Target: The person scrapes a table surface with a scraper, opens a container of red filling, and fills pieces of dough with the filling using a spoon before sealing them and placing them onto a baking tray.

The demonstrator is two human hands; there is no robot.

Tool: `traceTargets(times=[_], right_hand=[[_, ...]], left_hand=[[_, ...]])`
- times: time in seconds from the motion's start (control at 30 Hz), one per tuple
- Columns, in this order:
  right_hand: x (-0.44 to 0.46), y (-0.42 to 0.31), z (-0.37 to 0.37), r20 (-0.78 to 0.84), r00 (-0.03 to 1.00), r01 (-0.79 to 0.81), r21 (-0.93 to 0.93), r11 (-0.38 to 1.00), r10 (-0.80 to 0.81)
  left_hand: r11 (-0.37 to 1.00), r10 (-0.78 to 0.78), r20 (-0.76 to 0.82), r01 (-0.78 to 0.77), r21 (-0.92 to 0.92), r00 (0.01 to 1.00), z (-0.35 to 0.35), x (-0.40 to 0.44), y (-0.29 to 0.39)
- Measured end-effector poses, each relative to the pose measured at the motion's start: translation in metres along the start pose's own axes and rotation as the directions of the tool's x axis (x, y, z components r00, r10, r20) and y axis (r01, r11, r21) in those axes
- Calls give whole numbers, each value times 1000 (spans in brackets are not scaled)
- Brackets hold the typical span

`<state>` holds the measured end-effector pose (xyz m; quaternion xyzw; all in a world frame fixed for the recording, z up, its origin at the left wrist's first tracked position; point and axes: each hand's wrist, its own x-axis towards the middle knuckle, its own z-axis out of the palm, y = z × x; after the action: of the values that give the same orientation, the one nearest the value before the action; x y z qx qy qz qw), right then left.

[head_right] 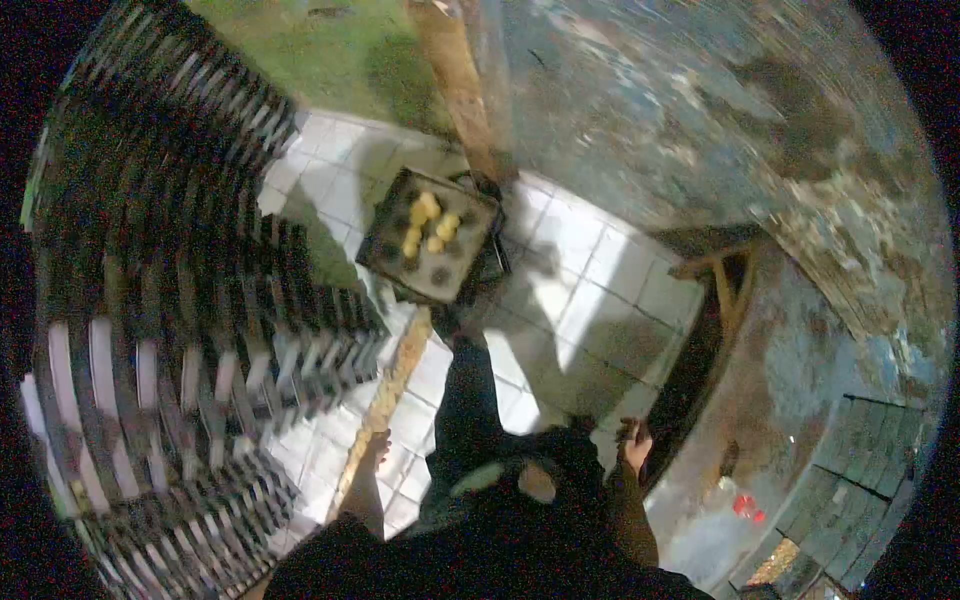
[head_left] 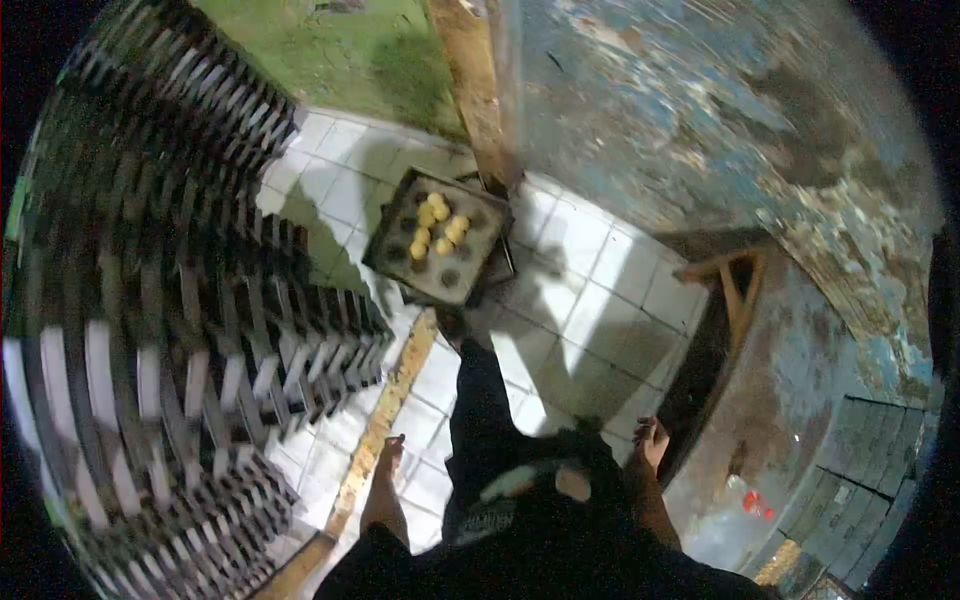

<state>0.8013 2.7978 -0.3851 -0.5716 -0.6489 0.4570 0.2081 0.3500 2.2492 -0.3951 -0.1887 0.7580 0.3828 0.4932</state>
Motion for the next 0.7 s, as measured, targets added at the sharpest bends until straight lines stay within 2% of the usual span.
traceTargets(times=[0.03, 0.07, 0.1, 0.13, 0.17, 0.2, 0.23, 0.27, 0.3, 0.33, 0.37, 0.4, 0.43, 0.5, 0.53, 0.6, 0.7], right_hand=[[36, -48, 52, 73, 991, 108, 56, 993, -112], [54, -166, 95, 222, 974, -66, 119, 991, 39], [106, -138, 150, 215, 963, -164, 0, 987, 160], [177, -35, 217, 307, 947, -83, 516, 853, -94], [245, 56, 283, 377, 862, -197, 866, 459, -340], [280, 21, 338, 513, 844, -302, 692, 656, -153], [321, -20, 390, 594, 801, -407, 453, 793, 72], [359, -31, 443, 573, 813, -246, 169, 954, 109], [398, -34, 496, 548, 827, -55, -144, 988, 126], [442, -14, 545, 595, 796, 23, -206, 978, 107], [479, 16, 588, 643, 760, 100, -260, 960, 95], [504, 32, 628, 661, 724, -191, -87, 978, 200], [528, 45, 662, 690, 663, -467, 80, 881, 289], [528, 37, 702, 682, 705, -357, 105, 928, 194], [544, 101, 710, 668, 725, 0, 240, 971, -165], [548, 100, 726, 663, 748, -165, 131, 978, 37], [540, 101, 732, 630, 764, -238, 76, 968, 138]], left_hand=[[991, 83, -91, -92, -98, 992, -9, 30, 48], [955, 200, 130, -163, -247, 971, -35, 79, 76], [578, 119, 456, 312, -754, 882, -49, 155, 84], [734, 99, 180, 51, -678, 979, -40, 195, 108], [883, 71, -111, -114, -456, 991, -21, 212, 155], [891, 136, -110, -170, -421, 985, -29, 261, 174], [899, 187, -100, -211, -385, 977, -35, 315, 175], [876, 22, -111, -72, -476, 994, -32, 353, 204], [813, 76, -137, -141, -565, 988, -34, 417, 206], [740, 111, -170, -196, -644, 979, -37, 473, 188], [783, 184, -120, -220, -582, 976, -45, 508, 175], [741, 173, -157, -234, -630, 972, -45, 552, 177], [714, 65, -166, -162, -681, 984, -46, 577, 197], [691, 50, -161, -150, -707, 986, -48, 646, 202], [683, 46, -164, -151, -715, 985, -48, 674, 199], [668, 28, -178, -151, -729, 984, -48, 720, 190], [658, -4, -204, -151, -738, 979, -49, 737, 168]])
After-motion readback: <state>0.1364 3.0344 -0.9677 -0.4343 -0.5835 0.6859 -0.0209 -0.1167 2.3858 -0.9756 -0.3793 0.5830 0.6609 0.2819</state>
